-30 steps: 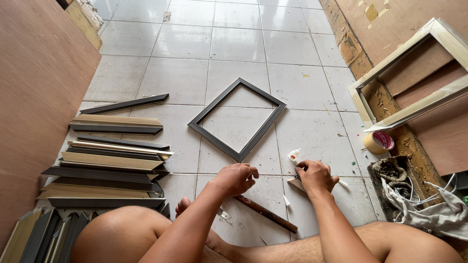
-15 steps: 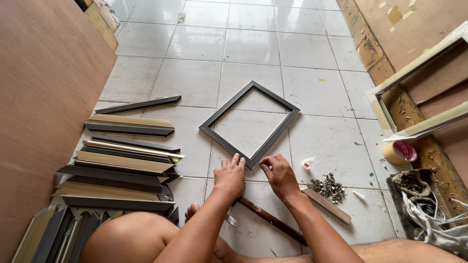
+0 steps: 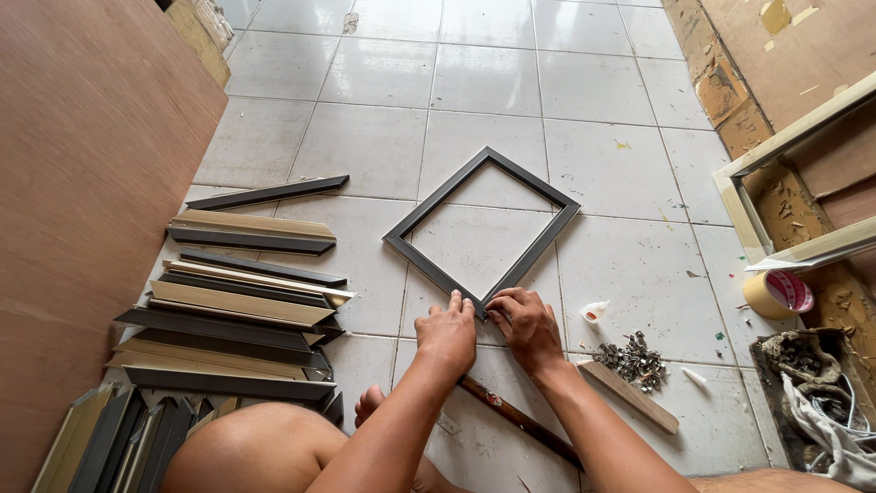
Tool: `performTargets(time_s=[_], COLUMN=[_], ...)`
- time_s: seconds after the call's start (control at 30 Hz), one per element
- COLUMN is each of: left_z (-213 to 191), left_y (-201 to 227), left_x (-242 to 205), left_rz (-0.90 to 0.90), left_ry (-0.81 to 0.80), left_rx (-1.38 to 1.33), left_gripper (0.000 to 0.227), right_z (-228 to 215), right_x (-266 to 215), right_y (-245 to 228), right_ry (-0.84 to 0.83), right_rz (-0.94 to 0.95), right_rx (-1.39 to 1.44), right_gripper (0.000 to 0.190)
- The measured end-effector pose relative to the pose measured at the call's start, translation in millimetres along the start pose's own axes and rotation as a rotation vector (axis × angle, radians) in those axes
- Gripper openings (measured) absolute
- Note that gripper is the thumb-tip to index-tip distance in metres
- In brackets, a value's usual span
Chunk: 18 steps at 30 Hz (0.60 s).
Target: The person assembles a picture frame by hand on the floor, using a hammer to tap corners together and applying adhesive from a small bottle to the joints.
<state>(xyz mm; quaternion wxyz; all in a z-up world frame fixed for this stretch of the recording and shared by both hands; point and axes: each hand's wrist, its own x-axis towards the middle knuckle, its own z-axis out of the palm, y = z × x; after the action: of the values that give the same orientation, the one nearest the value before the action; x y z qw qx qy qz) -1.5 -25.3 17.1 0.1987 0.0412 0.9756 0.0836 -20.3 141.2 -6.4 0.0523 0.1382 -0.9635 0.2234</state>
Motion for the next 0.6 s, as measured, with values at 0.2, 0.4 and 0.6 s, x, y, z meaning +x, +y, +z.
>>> performTargets(time_s=[0.2, 0.4, 0.6], left_z=[12, 11, 12], left_y=[-3, -3, -2], left_x=[6, 6, 9], left_rz=[0.01, 0.005, 0.007], left_ry=[0.007, 0.011, 0.021], left_rx=[-0.008, -0.004, -0.006], left_gripper=[0.072, 0.072, 0.071], right_z=[18, 17, 15], right_x=[2, 2, 3], right_y=[15, 16, 19], right_ry=[0.005, 0.003, -0.028], right_rz=[0.008, 0.032, 0.14], right_rx=[0.011, 0.059, 0.223], right_gripper=[0.009, 0.009, 0.016])
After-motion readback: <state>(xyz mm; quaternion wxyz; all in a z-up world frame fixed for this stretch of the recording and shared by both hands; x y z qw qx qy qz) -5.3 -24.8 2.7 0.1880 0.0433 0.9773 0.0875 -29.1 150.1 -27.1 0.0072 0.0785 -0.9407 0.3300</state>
